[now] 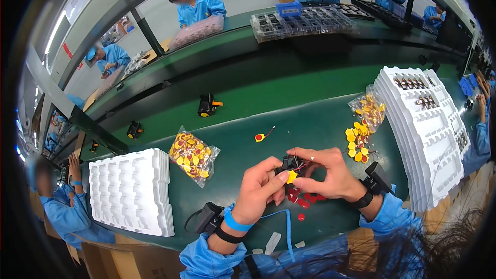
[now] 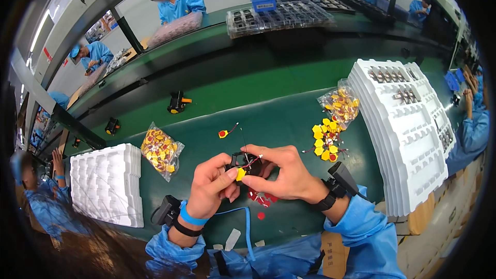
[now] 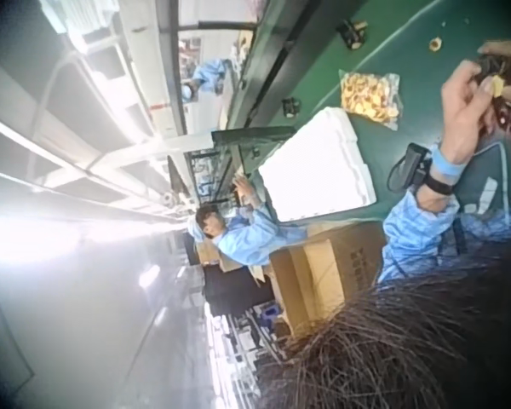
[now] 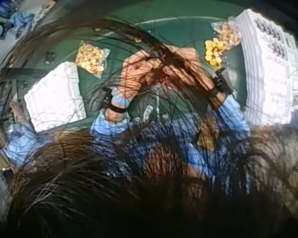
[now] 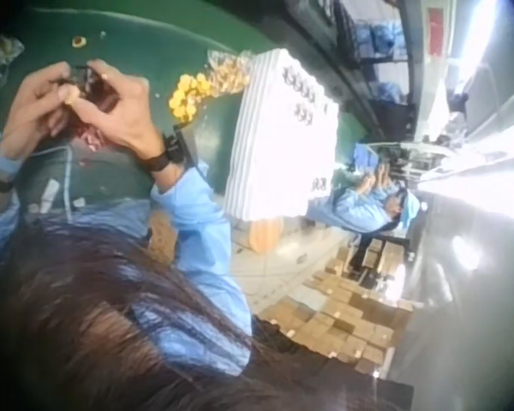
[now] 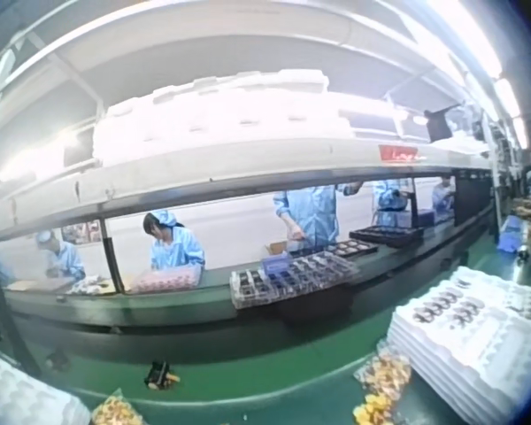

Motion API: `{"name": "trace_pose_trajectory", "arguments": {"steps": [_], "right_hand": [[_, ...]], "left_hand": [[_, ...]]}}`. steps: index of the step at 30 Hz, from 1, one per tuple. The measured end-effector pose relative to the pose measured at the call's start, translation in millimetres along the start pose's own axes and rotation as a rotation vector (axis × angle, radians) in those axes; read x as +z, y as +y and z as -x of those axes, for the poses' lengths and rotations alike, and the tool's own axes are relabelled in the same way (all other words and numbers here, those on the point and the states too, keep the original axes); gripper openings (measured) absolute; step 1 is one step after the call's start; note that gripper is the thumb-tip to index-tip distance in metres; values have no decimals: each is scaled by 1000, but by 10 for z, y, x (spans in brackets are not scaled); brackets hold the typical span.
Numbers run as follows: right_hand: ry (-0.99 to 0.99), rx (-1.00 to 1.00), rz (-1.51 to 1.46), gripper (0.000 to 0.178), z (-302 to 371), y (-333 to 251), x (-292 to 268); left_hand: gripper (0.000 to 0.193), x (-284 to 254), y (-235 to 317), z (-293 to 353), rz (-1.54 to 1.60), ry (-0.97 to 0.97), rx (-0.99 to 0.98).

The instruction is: Manually assembling small yellow and red plastic components into black plastic housings on a factory conveyor belt.

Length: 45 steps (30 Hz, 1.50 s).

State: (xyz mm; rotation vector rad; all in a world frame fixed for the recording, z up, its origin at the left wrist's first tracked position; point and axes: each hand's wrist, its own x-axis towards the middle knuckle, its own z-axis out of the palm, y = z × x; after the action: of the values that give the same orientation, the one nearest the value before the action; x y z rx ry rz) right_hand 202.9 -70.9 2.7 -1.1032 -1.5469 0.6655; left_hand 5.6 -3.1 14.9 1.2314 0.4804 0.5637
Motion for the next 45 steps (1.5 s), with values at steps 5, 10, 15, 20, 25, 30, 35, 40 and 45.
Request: {"name": "trace_pose_trajectory", "arguments": {"steps": [5, 10, 15, 20, 25, 30, 35, 40, 45], "right_hand": [[30, -3, 21, 53, 6, 39, 27], [57, -14, 103, 57, 34, 35, 27], [37, 43, 66, 57, -1, 89, 34], [64, 125, -324, 66, 1, -76, -47], [-145, 58, -26, 87, 36, -236, -21], [137, -245, 429, 62, 551, -466, 46], [302, 56, 730, 11, 986, -1264, -702], [549, 304, 1411, 12, 802, -620, -2688], [409, 846, 1064, 24, 578, -203, -3287]], "left_hand": [[16, 62, -26, 13, -46, 24, 12], [16, 136, -93, 13, -27, 65, 79], [19, 78, -134, -57, -35, 73, 119], [42, -122, -235, -149, 206, 64, -1], [27, 203, -159, -84, 305, 165, -125], [11, -7, -115, -58, 224, 134, 44], [12, -82, -175, -119, 214, 238, 66], [14, 60, -177, -105, 227, 234, -7], [15, -29, -317, -119, 176, 218, -4]]}}
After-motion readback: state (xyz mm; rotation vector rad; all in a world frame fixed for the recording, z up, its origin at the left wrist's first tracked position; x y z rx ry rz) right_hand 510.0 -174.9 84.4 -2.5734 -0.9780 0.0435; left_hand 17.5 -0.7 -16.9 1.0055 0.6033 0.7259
